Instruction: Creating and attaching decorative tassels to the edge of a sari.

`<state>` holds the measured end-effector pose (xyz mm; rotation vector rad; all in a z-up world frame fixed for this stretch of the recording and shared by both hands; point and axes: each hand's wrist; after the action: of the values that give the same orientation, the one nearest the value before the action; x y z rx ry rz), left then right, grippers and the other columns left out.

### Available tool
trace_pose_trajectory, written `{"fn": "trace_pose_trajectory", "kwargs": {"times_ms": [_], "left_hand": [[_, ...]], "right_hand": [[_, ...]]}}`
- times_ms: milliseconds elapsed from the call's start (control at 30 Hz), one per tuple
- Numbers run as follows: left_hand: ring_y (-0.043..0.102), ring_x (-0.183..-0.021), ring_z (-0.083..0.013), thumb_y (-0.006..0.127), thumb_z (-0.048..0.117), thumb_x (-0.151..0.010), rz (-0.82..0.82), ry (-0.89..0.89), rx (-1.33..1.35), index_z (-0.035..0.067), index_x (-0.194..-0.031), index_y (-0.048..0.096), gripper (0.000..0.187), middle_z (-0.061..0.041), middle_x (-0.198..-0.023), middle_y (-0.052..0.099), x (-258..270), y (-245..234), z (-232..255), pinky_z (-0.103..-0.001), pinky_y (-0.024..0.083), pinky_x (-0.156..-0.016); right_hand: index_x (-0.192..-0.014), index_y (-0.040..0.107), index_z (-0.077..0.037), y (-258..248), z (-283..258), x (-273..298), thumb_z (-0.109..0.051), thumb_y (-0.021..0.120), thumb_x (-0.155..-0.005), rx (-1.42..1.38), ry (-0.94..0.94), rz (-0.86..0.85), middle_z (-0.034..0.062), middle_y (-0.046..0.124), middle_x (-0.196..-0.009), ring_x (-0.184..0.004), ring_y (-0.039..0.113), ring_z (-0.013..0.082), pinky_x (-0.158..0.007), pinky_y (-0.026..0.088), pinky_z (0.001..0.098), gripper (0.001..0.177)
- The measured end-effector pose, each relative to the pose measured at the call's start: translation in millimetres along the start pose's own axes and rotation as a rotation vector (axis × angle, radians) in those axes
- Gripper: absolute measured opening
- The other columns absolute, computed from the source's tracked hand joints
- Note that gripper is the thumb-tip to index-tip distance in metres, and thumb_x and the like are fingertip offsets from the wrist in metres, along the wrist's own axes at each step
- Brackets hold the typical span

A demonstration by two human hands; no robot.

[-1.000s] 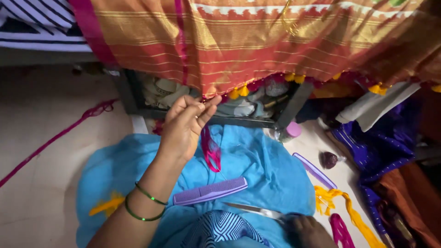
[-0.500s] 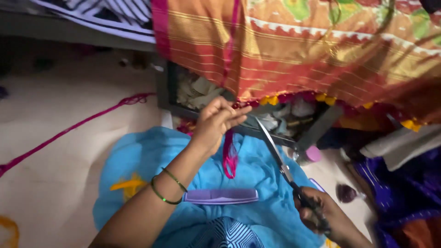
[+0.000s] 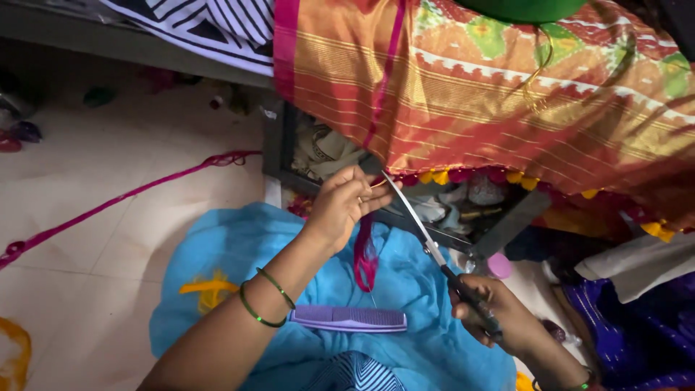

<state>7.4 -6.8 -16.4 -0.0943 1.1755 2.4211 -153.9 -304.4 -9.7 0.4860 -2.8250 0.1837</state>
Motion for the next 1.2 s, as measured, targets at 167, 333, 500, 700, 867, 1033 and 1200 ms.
{"fn": "trace_pose_trajectory", "kwargs": {"times_ms": [167,333,500,700,867,1033,1200], "left_hand": [[0.066,-0.106,-0.0239,0.058,0.008,-0.095,0.080,0.082,-0.244,0.006,-0.099,0.059,0.005,-0.006,-0.102,0.065,-10.5,-4.7,0.8,-0.039,0.051,-0.095],[0.062,-0.112,-0.0126,0.071,0.022,-0.090,-0.023,-0.026,-0.314,0.008,-0.120,0.065,0.033,-0.001,-0.116,0.069,-30.4,25.2,22.5,-0.031,0.045,-0.101],[0.063,-0.117,-0.0180,0.070,0.023,-0.096,-0.181,-0.283,0.017,0.006,-0.121,0.064,0.031,-0.004,-0.120,0.068,-57.0,12.0,-29.1,-0.038,0.046,-0.106],[0.063,-0.123,-0.0331,0.062,0.023,-0.103,-0.264,-0.437,0.331,0.002,-0.122,0.061,0.029,-0.017,-0.124,0.066,-51.2,31.0,-30.1,-0.053,0.047,-0.114],[0.059,-0.128,-0.0400,0.056,0.028,-0.101,-0.220,-0.472,0.284,0.004,-0.129,0.057,0.037,-0.023,-0.133,0.063,-44.5,36.7,-10.5,-0.054,0.045,-0.114],[0.059,-0.128,-0.0473,0.051,0.032,-0.107,-0.242,-0.461,0.232,0.008,-0.129,0.050,0.033,-0.026,-0.135,0.057,-42.1,30.0,-4.5,-0.057,0.047,-0.111],[0.059,-0.130,-0.0445,0.043,0.036,-0.108,-0.308,-0.461,0.151,0.009,-0.138,0.043,0.040,-0.029,-0.138,0.058,-32.8,36.8,11.2,-0.052,0.049,-0.109]], "right_hand": [[-0.080,0.062,-0.004,-3.0,-3.3,9.6,-0.013,0.089,-0.073,0.268,0.160,0.115,0.0012,0.059,-0.057,-0.039,0.051,0.0111,-0.035,0.040,0.0293,0.030],[-0.084,0.069,-0.003,-32.7,-2.5,35.3,-0.013,0.090,-0.072,0.433,0.180,0.170,0.0018,0.065,-0.065,-0.051,0.052,0.0078,-0.043,0.039,0.0284,0.026],[-0.095,0.067,-0.002,-96.8,-3.1,71.1,-0.023,0.088,-0.075,0.308,-0.045,0.029,0.0024,0.065,-0.073,-0.064,0.057,0.0083,-0.054,0.043,0.0256,0.035],[-0.111,0.062,-0.004,-147.6,-23.4,108.5,-0.023,0.089,-0.071,0.385,0.251,0.215,0.0053,0.060,-0.069,-0.053,0.047,0.0145,-0.046,0.033,0.0300,0.052],[-0.114,0.068,-0.005,-157.7,-39.4,97.9,-0.018,0.093,-0.068,0.522,0.275,0.178,0.0047,0.063,-0.075,-0.064,0.051,0.0122,-0.052,0.043,0.0322,0.055],[-0.106,0.068,-0.004,-134.7,-63.0,75.3,-0.011,0.084,-0.070,0.591,0.166,0.028,0.0052,0.064,-0.080,-0.075,0.057,0.0136,-0.066,0.054,0.0350,0.040],[-0.096,0.068,-0.002,-133.3,-60.7,63.6,-0.010,0.085,-0.071,0.616,0.167,0.044,0.0071,0.063,-0.078,-0.073,0.056,0.0148,-0.064,0.053,0.0361,0.031]]}}
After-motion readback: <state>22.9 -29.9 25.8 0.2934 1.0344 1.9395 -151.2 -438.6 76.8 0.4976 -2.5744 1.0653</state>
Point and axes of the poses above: each hand's wrist, its own x-axis away from the middle knuckle, its own y-axis out of the palm, z = x × y
